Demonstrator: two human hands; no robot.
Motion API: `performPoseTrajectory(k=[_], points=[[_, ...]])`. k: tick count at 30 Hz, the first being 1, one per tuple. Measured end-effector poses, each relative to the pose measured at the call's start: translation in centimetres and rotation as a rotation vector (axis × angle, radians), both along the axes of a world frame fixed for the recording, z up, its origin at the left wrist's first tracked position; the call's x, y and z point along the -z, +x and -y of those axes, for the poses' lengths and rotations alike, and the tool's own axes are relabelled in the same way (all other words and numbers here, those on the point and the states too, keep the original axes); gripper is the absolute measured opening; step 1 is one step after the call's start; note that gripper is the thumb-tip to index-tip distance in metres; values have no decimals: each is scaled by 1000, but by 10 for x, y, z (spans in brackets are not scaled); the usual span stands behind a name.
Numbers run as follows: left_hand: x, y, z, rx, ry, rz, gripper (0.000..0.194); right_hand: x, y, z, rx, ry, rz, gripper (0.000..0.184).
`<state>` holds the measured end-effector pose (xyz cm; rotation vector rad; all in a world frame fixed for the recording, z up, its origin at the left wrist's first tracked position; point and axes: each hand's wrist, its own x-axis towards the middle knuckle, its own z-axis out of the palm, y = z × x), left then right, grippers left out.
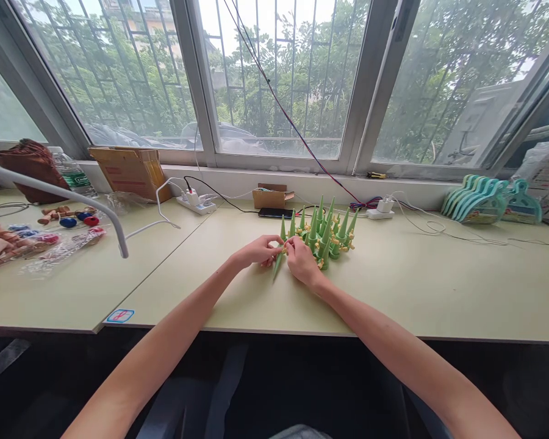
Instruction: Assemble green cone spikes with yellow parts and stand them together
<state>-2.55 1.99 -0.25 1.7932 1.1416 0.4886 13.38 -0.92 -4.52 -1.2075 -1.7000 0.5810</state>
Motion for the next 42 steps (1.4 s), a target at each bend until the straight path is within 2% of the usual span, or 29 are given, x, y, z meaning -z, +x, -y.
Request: performPoseTrajectory(k=[7,16,22,30,34,42], points=[[1,2,2,-30,15,12,28,2,-1,0,5,71,20,17],[5,4,0,-55,33,47,28,13,-2,5,58,312,140,20],[3,5,2,-75,58,83,22,15,-1,10,68,384,214,17],[5,15,8,36,110,115,34,15,31,30,34,459,345,19],[7,22,12,54,163,163,38,16,44,32,42,458,287,17],[17,25,13,33,338,217,37,16,46,27,11,421,156,18]])
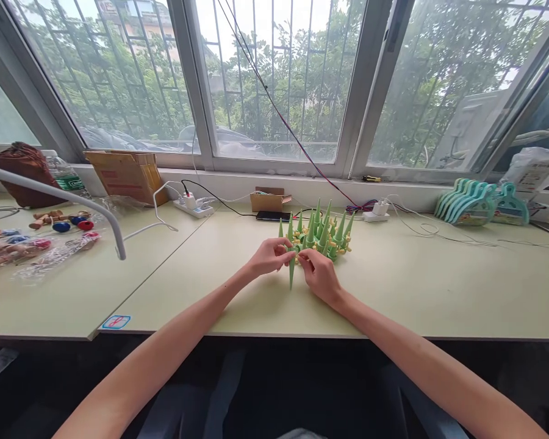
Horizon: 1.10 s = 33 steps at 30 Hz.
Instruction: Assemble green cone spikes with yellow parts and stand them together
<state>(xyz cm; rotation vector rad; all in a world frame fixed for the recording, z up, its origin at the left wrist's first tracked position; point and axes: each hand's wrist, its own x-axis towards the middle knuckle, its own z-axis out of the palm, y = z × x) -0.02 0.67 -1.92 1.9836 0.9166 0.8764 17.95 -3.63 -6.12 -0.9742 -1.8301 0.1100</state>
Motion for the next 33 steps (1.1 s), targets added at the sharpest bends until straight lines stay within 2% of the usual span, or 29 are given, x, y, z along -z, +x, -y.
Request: performPoseTrajectory(k=[7,14,23,28,33], points=[[7,4,-1,-17,73,46,38,-3,1,1,17,-55,-82,19],[3,6,5,-61,150,-72,33,-7,1,2,7,-60,-108,18],[6,9,6,-53,92,33,35,-5,2,1,4,-61,-116,20],[10,11,10,-119,208,40,30,-7,2,2,-3,-66,-157,19],[12,10,11,-177,374,-43,29,-10,1,5,-32,-148,-234,20]])
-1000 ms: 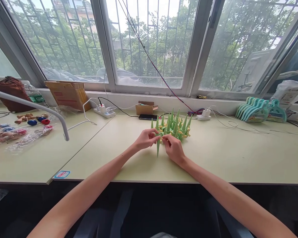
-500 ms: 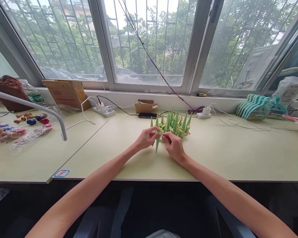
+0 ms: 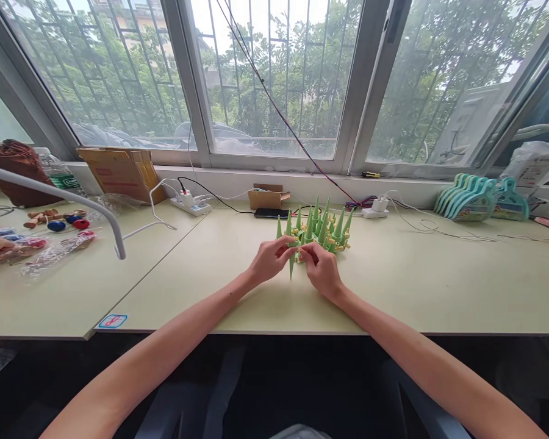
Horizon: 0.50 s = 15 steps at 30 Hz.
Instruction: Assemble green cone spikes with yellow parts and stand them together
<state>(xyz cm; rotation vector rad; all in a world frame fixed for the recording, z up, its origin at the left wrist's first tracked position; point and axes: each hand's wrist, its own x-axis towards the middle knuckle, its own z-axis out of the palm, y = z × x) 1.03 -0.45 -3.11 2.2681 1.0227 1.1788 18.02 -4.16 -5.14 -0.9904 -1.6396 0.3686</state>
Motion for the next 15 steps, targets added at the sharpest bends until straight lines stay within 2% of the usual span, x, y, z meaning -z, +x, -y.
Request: performPoseTrajectory(k=[5,11,15], points=[[-2,1,1,-17,41,-11,30,-2,-1,2,-11,-22,-3,22],[-8,4,4,9,-117,113,31,-6,-2,3,26,36,86,21],[-10,3,2,17,-163,184,33,-6,-1,2,27,68,112,25]])
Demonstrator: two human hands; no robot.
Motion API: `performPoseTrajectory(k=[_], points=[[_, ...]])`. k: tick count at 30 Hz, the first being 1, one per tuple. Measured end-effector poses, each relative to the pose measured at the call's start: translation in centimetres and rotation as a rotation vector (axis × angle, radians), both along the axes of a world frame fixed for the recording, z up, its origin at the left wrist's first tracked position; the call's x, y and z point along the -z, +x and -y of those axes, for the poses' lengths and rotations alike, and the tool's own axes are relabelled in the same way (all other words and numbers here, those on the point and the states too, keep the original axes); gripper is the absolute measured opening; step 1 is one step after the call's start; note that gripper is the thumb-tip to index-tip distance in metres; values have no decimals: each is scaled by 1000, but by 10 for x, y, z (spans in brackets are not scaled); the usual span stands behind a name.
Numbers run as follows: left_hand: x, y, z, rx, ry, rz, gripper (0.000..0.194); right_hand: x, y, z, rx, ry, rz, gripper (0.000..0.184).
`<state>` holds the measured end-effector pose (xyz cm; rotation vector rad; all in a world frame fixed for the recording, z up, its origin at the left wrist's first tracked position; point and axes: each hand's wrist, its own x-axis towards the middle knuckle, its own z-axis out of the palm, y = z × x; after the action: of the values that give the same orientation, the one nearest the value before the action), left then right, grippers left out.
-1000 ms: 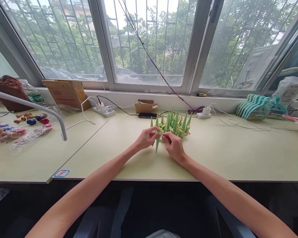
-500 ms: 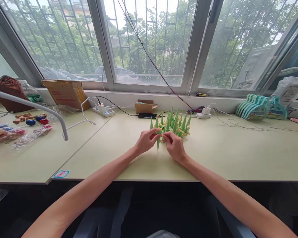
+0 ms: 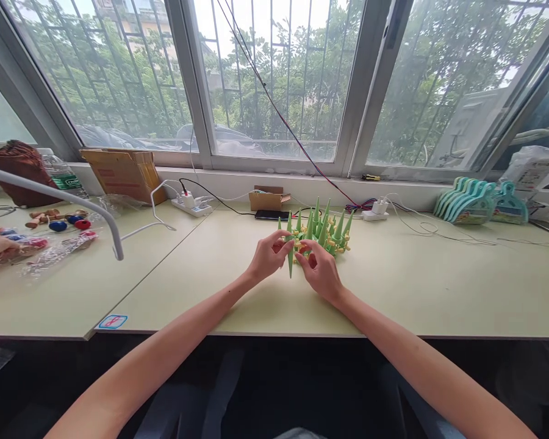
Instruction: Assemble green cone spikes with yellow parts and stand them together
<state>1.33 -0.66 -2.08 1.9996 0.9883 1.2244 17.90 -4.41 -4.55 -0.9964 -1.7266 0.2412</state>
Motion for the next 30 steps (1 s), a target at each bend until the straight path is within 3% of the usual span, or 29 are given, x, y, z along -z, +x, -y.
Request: performPoseTrajectory(k=[11,20,30], points=[[4,-1,-2,48,10,-26,32,7,4,-6,0,32,17,18],[5,-3,-2,49,123,-103,31,9,6,-7,9,18,22,18],[9,-4,-4,150,326,-118,26,9,8,-7,2,58,24,30]])
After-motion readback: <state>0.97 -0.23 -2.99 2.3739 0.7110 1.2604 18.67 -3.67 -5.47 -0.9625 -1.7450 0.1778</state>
